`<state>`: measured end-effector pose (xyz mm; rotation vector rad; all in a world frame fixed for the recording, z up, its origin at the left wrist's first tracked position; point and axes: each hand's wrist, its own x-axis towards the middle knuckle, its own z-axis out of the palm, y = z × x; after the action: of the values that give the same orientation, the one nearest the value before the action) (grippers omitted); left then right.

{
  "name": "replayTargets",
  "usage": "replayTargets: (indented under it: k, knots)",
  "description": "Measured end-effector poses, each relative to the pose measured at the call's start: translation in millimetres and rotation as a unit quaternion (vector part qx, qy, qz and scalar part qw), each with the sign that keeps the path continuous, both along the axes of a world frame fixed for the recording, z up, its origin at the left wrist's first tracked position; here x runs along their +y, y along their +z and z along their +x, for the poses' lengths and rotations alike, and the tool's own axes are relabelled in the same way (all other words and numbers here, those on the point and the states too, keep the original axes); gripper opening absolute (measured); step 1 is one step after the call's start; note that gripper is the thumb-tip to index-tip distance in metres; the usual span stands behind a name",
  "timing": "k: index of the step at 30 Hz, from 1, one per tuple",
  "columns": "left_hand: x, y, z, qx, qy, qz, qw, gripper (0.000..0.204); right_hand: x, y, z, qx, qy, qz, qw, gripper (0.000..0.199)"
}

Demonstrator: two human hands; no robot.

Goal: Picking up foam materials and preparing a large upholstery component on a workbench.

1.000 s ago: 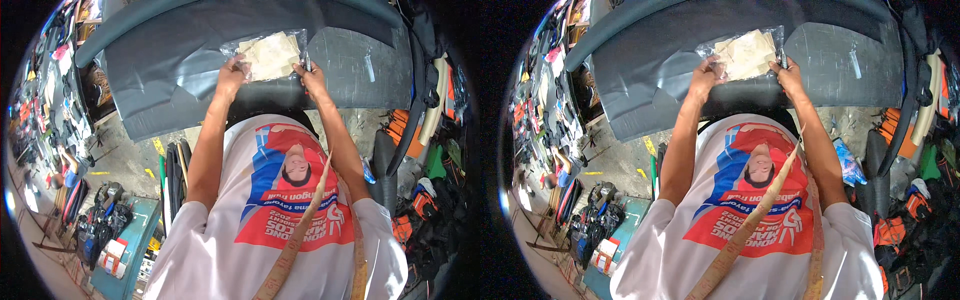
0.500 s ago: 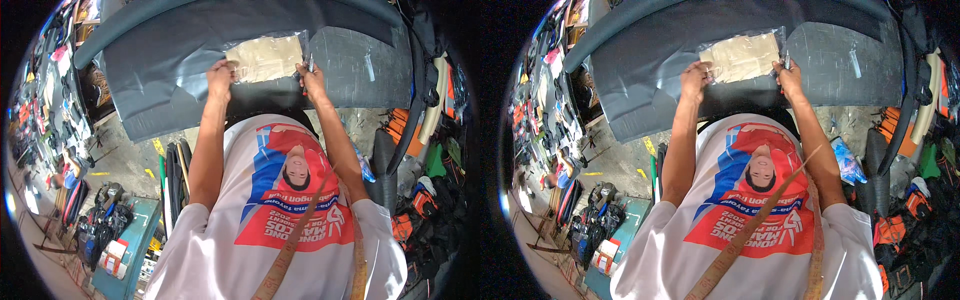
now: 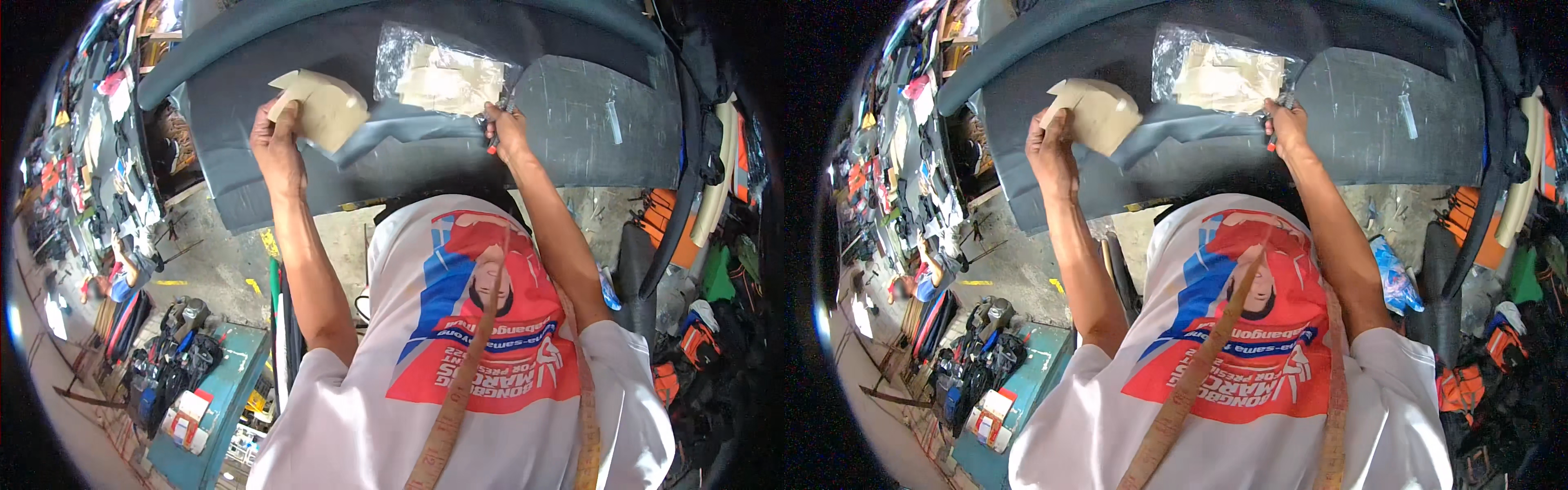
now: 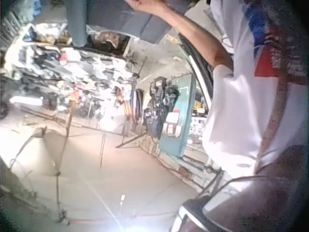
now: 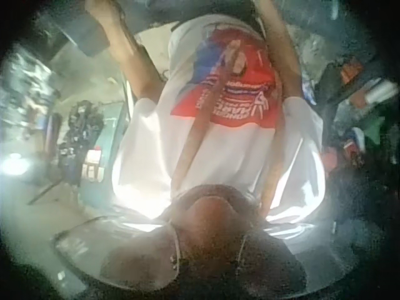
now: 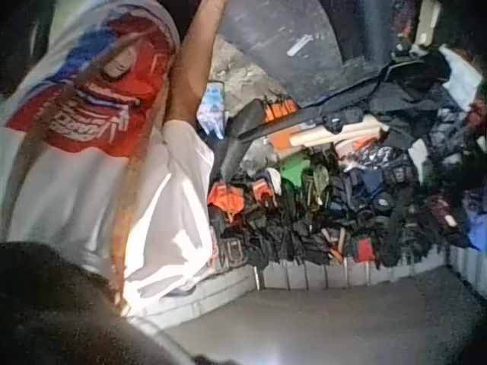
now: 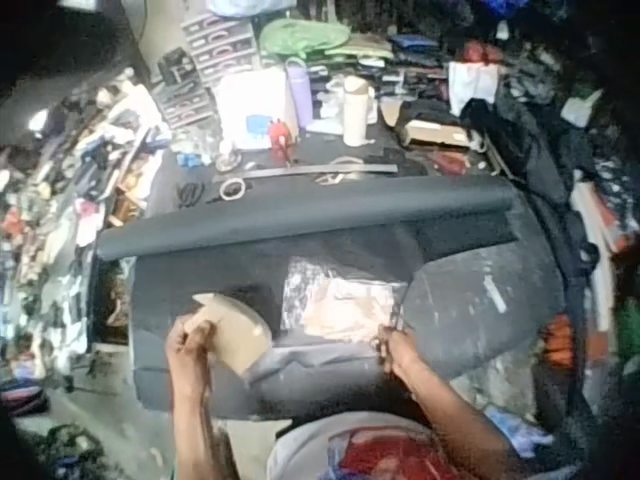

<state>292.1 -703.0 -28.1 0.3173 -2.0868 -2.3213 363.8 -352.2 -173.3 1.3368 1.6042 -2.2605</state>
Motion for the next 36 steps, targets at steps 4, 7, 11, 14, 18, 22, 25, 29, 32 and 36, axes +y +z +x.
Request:
replayTargets:
  k: [4, 7, 11, 14, 18, 22, 25, 29, 32, 36]
  knots:
    - [7.9, 35.7, -4.7, -0.001, -0.005, 0.15, 0.989, 0.025, -29.5, 11.0, -29.1, -0.007, 0.142, 0.05, 0.988, 0.023]
    - [20.1, 37.7, -1.6, -0.022, -0.036, 0.228, 0.973, 0.025, -37.1, 33.3, -41.9, -0.068, 0.364, 0.206, 0.906, 0.033]
    - [58.3, 23.9, 6.3, -0.075, -0.115, 0.398, 0.907, 0.03, -18.3, 40.0, -13.7, 0.005, 0.314, 0.32, 0.894, 0.037]
    - [86.1, -0.2, 22.0, -0.114, -0.168, 0.488, 0.849, 0.035, -7.4, 70.5, 3.4, -0.012, 0.235, -0.089, 0.968, 0.038]
    - [141.3, -23.9, 21.3, -0.215, -0.239, 0.463, 0.826, 0.034, 13.4, 91.3, 38.5, 0.097, 0.041, -0.411, 0.905, 0.03]
    - [182.6, -63.4, 10.9, -0.254, -0.315, 0.322, 0.856, 0.033, 56.4, 94.2, 56.1, 0.107, -0.007, -0.212, 0.971, 0.026]
    - [203.7, -100.2, 8.4, -0.251, -0.349, 0.165, 0.888, 0.033, 89.8, 83.4, 61.8, 0.07, -0.01, -0.085, 0.994, 0.022]
    - [231.1, -123.9, 23.1, -0.201, -0.311, -0.084, 0.925, 0.029, 115.9, 66.5, 59.2, -0.005, 0.018, 0.024, 1.0, 0.021]
    - [243.2, -119.5, 41.0, -0.076, -0.195, -0.159, 0.965, 0.027, 152.5, 33.1, 57.8, -0.015, -0.002, 0.131, 0.991, 0.021]
    - [168.8, -148.9, 75.7, -0.167, -0.007, -0.22, 0.961, 0.029, 214.5, 18.9, 32.7, -0.021, -0.046, 0.261, 0.964, 0.016]
